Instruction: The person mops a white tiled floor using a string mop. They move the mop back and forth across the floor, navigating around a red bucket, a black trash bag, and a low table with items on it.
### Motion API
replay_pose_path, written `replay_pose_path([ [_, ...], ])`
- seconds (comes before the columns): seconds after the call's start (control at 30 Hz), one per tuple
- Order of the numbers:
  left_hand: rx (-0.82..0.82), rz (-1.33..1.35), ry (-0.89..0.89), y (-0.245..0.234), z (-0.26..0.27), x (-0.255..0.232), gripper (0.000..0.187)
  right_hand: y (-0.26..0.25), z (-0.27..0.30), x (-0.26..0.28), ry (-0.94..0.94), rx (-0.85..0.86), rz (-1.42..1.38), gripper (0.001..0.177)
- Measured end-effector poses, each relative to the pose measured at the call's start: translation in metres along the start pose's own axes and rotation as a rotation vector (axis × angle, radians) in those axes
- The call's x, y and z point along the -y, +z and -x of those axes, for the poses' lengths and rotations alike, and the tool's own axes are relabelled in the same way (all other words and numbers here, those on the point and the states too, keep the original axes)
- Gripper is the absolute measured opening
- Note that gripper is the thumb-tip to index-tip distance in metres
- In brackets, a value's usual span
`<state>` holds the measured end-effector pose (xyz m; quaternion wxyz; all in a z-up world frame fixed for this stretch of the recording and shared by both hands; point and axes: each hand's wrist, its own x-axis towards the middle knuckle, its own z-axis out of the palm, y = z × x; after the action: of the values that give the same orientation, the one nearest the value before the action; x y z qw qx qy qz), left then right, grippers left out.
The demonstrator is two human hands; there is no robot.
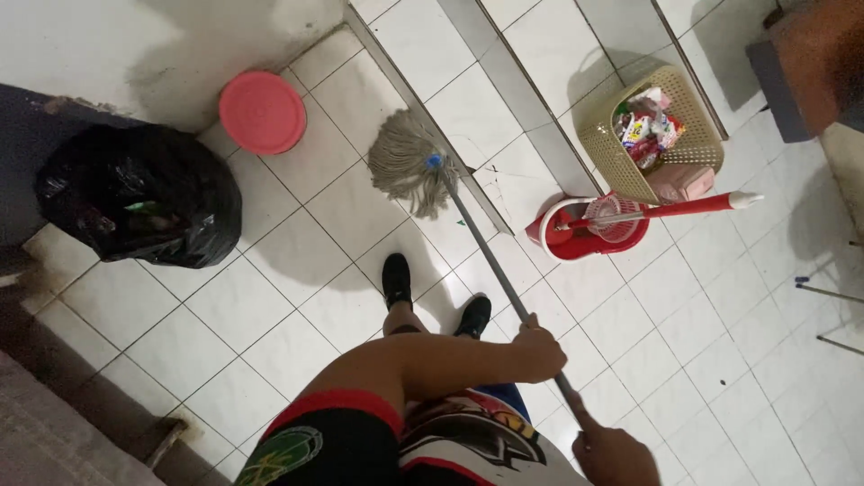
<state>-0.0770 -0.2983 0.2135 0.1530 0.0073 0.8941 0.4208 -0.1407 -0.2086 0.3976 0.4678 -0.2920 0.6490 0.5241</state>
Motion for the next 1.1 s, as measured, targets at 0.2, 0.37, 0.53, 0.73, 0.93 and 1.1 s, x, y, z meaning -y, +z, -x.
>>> replay_pose_path([
  [0.2, -0.165, -0.029, -0.231, 0.073, -0.044, 0.087, 0.023, -0.004, -0.07, 0.023, -0.177, -0.383, -0.004, 0.082],
  [0.37, -0.32, -0.192, -0.427, 0.113, -0.048, 0.242, 0.025, -0.065, -0.119, 0.091, -0.293, -0.489, -0.136, 0.07],
  [0.53, -0.591, -0.389, -0.577, 0.061, 0.014, 0.251, 0.025, -0.106, -0.104, 0.117, -0.52, -0.558, -0.093, 0.073],
  [0.73, -0.537, -0.156, -0.713, 0.16, -0.131, 0.173, 0.042, -0.013, -0.135, -0.006, -0.365, -0.541, -0.041, 0.079],
  [0.93, -0.528, 0.124, -0.538, 0.163, -0.192, -0.091, 0.039, 0.132, -0.1, -0.156, -0.092, -0.308, -0.097, 0.068],
  [1.1, 0.139, -0.087, -0.055, 0.181, -0.209, -0.158, 0.022, 0.18, -0.062, -0.21, -0.099, 0.061, -0.178, 0.069],
])
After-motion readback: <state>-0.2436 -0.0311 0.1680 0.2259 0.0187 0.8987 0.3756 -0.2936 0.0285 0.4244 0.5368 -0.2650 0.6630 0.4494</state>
